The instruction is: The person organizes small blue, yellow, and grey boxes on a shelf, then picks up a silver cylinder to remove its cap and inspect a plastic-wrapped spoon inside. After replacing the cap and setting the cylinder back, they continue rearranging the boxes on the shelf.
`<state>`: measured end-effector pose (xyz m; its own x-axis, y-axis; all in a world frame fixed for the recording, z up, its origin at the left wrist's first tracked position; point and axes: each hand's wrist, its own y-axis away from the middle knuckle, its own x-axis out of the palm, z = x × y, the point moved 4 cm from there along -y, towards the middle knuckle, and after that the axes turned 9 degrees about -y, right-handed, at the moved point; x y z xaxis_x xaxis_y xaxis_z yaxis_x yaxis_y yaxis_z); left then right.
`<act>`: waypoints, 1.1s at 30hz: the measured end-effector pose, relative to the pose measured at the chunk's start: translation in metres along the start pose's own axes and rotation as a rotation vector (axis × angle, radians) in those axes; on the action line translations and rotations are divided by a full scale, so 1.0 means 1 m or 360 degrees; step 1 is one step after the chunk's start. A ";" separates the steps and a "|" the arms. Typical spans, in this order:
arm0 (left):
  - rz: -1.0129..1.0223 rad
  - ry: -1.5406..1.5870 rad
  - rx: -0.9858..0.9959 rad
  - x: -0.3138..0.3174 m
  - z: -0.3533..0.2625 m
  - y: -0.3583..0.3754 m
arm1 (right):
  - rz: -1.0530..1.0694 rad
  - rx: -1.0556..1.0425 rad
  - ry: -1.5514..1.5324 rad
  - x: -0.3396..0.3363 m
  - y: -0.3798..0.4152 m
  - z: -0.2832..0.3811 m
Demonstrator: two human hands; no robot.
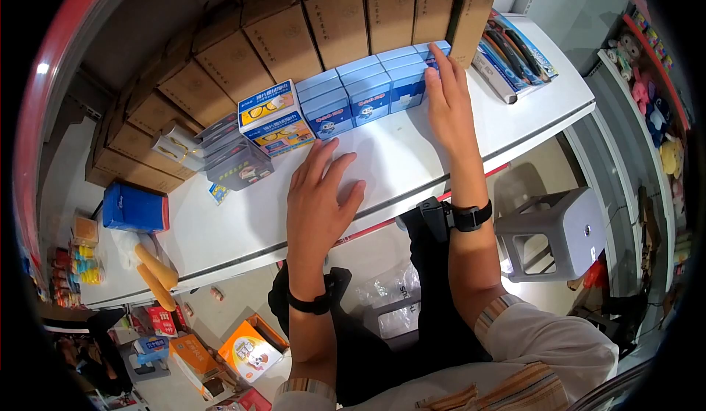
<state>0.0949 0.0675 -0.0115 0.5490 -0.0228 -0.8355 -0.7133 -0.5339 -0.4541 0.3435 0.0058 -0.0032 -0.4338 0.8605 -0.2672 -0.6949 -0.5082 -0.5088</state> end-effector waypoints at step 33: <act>-0.0006 0.0004 0.0004 0.002 0.002 0.001 | -0.0116 -0.0080 0.0037 -0.003 0.003 0.007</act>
<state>0.0945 0.0684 -0.0144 0.5531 -0.0229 -0.8328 -0.7122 -0.5318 -0.4583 0.3388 0.0012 0.0017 -0.3690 0.8961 -0.2465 -0.6942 -0.4421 -0.5679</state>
